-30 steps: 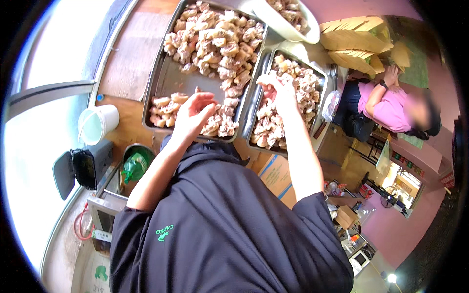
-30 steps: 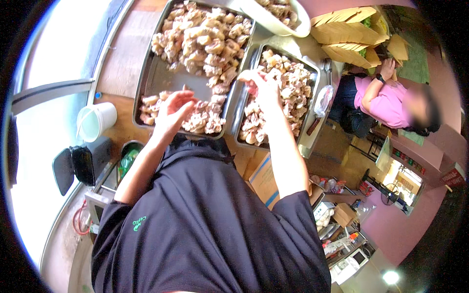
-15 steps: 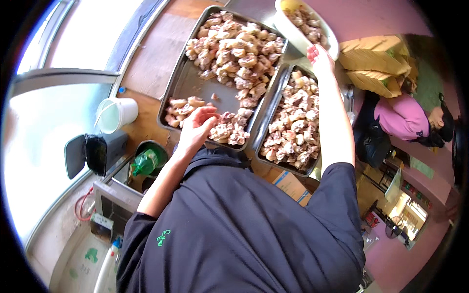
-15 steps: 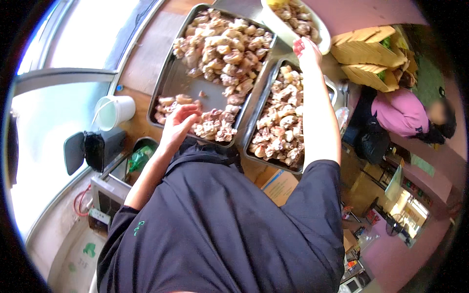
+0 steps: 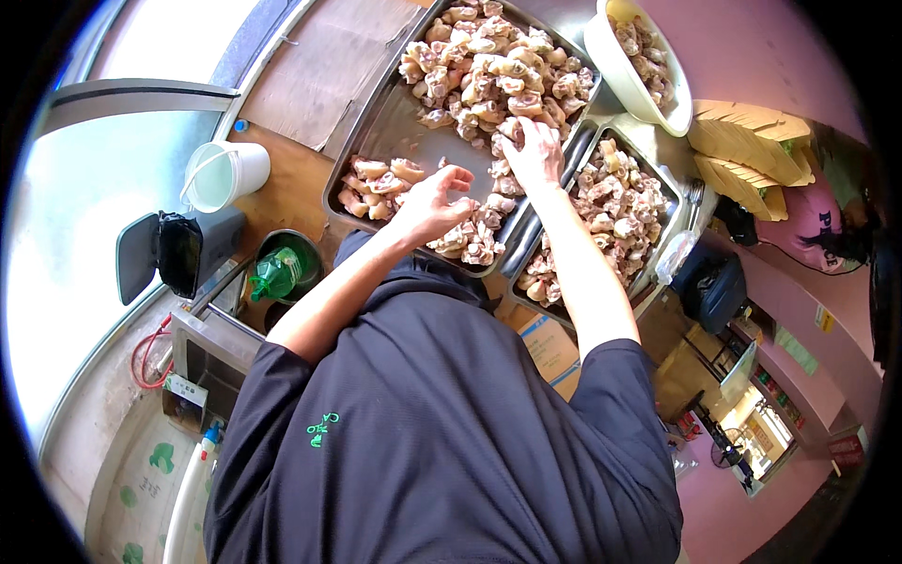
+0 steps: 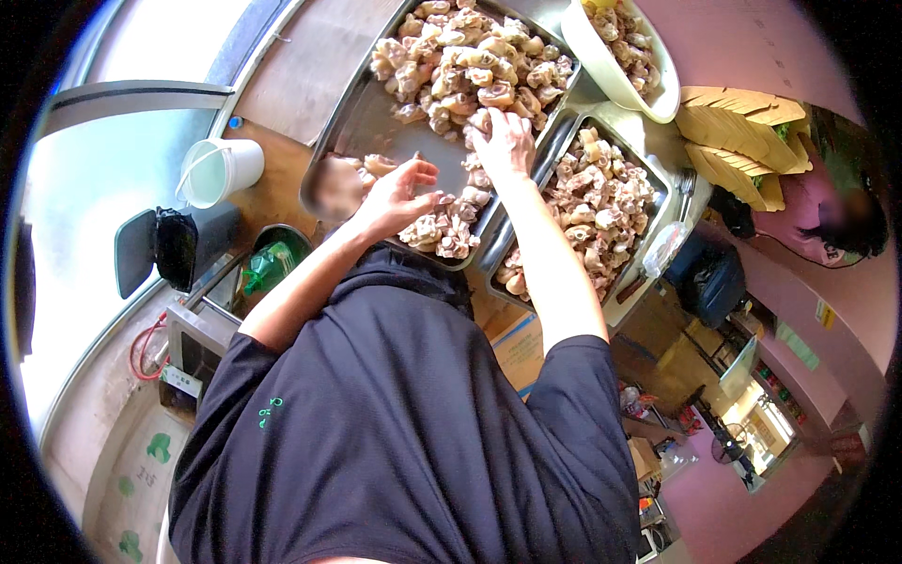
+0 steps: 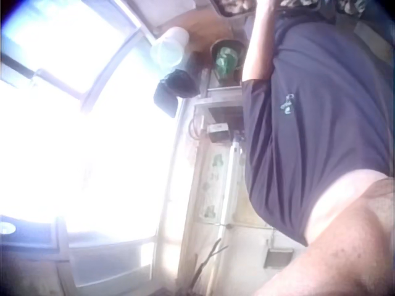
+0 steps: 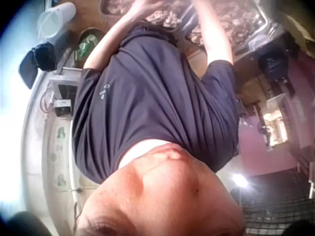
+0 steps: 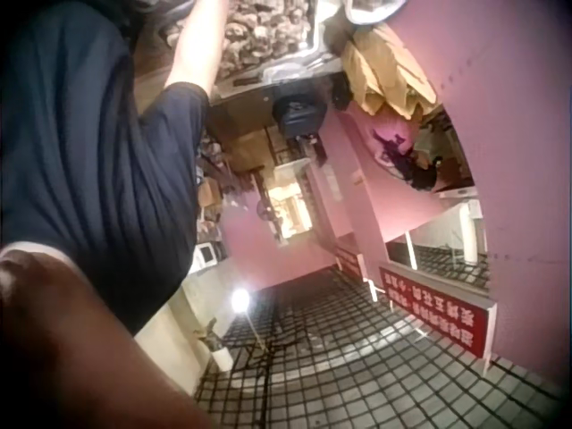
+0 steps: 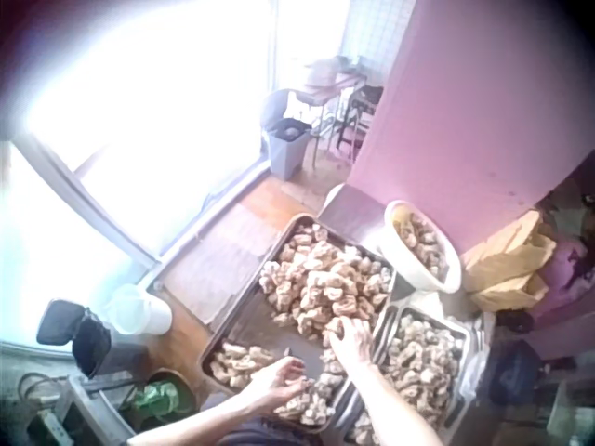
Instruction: The person peels and cleans cooked meat from a tray by hand, placing the processed pieces into a separate bowl. They periodically move to a sink to rinse the meat under running water before returning to the tray to continue the process.
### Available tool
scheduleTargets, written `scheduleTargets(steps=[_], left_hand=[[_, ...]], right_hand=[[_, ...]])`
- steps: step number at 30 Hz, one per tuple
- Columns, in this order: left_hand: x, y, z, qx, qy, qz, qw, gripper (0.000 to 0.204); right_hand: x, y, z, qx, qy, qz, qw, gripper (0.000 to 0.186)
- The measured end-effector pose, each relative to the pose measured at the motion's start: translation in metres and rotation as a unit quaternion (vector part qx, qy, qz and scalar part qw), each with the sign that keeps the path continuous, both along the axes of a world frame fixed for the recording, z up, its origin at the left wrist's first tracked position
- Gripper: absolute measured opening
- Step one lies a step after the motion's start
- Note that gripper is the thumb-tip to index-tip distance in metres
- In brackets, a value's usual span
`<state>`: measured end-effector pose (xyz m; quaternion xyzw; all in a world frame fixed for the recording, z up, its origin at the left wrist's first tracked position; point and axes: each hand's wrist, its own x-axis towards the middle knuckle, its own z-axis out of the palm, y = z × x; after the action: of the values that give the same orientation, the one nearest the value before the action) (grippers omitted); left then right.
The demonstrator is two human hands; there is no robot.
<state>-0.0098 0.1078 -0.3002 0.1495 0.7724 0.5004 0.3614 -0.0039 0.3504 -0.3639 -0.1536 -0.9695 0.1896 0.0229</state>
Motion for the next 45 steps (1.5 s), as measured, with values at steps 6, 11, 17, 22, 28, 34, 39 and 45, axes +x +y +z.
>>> scheduleTargets(steps=[6,11,17,22,28,34,39,45], left_hand=[[-0.008,-0.012,-0.013,0.029,-0.062,0.015,0.998,0.036],[-0.017,-0.014,-0.004,0.06,-0.114,0.024,0.991,0.031],[-0.021,0.001,0.008,0.193,-0.171,0.038,0.965,0.034],[-0.022,0.008,0.047,0.295,-0.249,0.05,0.921,0.038],[-0.017,0.005,0.062,0.316,-0.275,0.043,0.907,0.04],[-0.008,0.001,0.071,0.302,-0.082,0.012,0.95,0.057],[-0.007,0.0,0.073,0.247,-0.002,0.044,0.968,0.051],[-0.014,-0.002,0.067,0.298,-0.075,0.044,0.951,0.043]], right_hand=[[-0.009,0.0,0.003,0.018,-0.044,-0.024,0.999,0.042],[0.005,-0.001,0.041,-0.16,0.008,-0.078,0.984,0.041],[0.036,-0.018,0.107,-0.596,0.099,-0.04,0.796,0.044],[0.052,-0.043,0.154,-0.648,0.09,-0.022,0.756,0.048],[0.06,-0.05,0.181,-0.628,0.09,-0.019,0.773,0.04],[0.059,-0.063,0.195,-0.61,0.068,-0.096,0.784,0.043],[0.059,-0.071,0.196,-0.547,0.029,-0.125,0.827,0.045],[0.06,-0.075,0.208,-0.535,0.015,-0.107,0.838,0.046]])
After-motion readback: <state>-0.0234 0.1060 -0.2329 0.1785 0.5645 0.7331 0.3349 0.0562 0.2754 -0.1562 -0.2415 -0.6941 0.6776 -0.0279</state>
